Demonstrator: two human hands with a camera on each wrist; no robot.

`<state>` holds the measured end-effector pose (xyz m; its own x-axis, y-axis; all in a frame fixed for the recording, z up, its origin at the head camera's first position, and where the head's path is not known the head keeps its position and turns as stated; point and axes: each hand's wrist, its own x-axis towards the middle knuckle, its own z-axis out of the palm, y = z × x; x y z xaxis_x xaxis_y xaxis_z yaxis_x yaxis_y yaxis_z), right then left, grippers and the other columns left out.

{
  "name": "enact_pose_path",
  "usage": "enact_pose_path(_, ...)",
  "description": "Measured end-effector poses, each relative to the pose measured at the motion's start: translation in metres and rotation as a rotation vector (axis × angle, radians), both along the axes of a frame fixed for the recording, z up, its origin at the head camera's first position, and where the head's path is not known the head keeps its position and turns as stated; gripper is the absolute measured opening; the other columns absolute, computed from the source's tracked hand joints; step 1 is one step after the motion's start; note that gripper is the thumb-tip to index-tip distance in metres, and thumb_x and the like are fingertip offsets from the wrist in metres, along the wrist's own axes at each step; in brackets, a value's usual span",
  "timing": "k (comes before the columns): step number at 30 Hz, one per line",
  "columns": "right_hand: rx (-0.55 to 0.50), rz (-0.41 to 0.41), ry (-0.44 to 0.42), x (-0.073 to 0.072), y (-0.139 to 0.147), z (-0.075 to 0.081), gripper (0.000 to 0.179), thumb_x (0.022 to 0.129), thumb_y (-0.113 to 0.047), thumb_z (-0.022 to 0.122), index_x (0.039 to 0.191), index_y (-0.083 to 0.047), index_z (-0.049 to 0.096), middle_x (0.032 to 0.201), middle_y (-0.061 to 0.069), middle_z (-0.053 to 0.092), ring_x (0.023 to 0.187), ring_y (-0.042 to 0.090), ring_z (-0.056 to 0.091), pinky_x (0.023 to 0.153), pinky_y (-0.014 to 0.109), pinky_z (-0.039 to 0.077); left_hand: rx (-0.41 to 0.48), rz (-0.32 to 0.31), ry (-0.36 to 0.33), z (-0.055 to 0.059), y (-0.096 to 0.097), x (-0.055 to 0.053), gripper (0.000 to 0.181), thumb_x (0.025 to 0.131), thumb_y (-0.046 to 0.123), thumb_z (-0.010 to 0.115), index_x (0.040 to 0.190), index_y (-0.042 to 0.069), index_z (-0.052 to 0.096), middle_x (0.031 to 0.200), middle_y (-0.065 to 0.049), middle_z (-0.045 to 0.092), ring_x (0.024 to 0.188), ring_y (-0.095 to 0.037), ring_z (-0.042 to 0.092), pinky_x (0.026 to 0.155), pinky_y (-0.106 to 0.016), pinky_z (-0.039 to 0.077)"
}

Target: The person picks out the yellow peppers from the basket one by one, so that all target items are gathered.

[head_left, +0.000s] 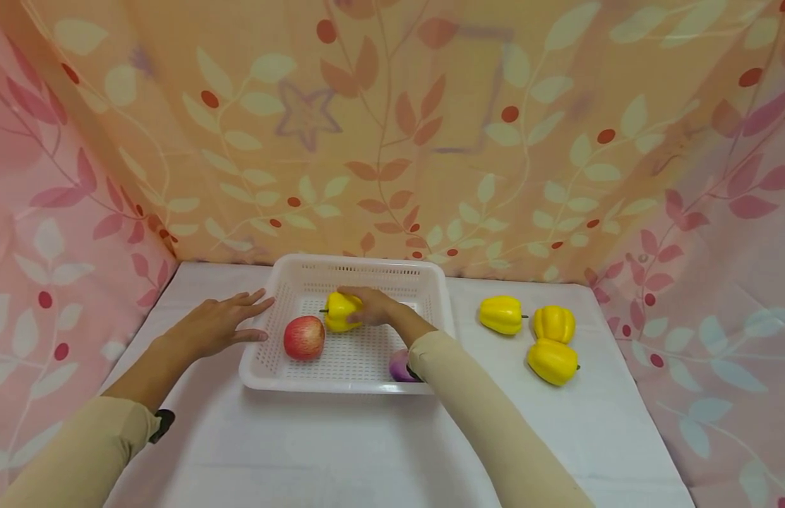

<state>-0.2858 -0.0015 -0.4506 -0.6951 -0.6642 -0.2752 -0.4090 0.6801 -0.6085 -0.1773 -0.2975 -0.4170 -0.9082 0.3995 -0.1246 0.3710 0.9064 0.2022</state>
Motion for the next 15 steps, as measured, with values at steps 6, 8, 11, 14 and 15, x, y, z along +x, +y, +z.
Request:
enact_pose_path(6, 0.032, 0.052, 0.042, 0.004, 0.004, 0.012, 0.064, 0.095, -0.014, 0.067, 0.153, -0.012, 0.039, 0.155, 0.011, 0.042, 0.143, 0.030, 0.037, 0.120, 0.043, 0.025, 0.002, 0.006, -0.010, 0.002, 0.002, 0.001, 0.076, 0.089, 0.050, 0.068, 0.149, 0.009, 0.044, 0.153, -0.025, 0.038, 0.136, -0.051, 0.039, 0.098, -0.074, 0.036)
enact_pose_path(8, 0.038, 0.063, 0.060, 0.005, 0.007, 0.017, 0.064, 0.095, -0.017, 0.068, 0.153, -0.014, 0.040, 0.155, 0.010, 0.043, 0.142, 0.030, 0.039, 0.119, 0.044, 0.026, 0.001, 0.002, -0.006, 0.002, 0.002, 0.001, 0.077, 0.089, 0.050, 0.068, 0.149, 0.008, 0.045, 0.153, -0.025, 0.039, 0.135, -0.051, 0.039, 0.098, -0.074, 0.037)
enact_pose_path(11, 0.025, 0.060, 0.062, 0.007, 0.014, 0.023, 0.065, 0.095, -0.020, 0.068, 0.153, -0.016, 0.040, 0.154, 0.009, 0.044, 0.141, 0.030, 0.040, 0.119, 0.045, 0.028, -0.006, -0.012, 0.015, 0.000, 0.001, -0.001, 0.077, 0.089, 0.050, 0.069, 0.148, 0.008, 0.046, 0.152, -0.025, 0.040, 0.134, -0.051, 0.041, 0.096, -0.073, 0.038)
enact_pose_path(14, 0.000, 0.037, 0.060, 0.007, 0.024, 0.027, 0.065, 0.095, -0.026, 0.069, 0.153, -0.016, 0.041, 0.152, 0.008, 0.047, 0.139, 0.029, 0.042, 0.117, 0.045, 0.031, -0.003, -0.024, 0.031, -0.001, 0.000, -0.001, 0.076, 0.088, 0.049, 0.070, 0.148, 0.007, 0.047, 0.151, -0.025, 0.041, 0.133, -0.050, 0.043, 0.095, -0.072, 0.040)
enact_pose_path(15, -0.012, 0.028, 0.060, 0.008, 0.028, 0.029, 0.065, 0.094, -0.027, 0.069, 0.152, -0.016, 0.042, 0.151, 0.008, 0.048, 0.138, 0.028, 0.044, 0.116, 0.045, 0.032, 0.001, -0.027, 0.034, -0.002, 0.000, -0.001, 0.076, 0.088, 0.048, 0.070, 0.148, 0.007, 0.047, 0.151, -0.025, 0.041, 0.133, -0.050, 0.043, 0.095, -0.072, 0.040)
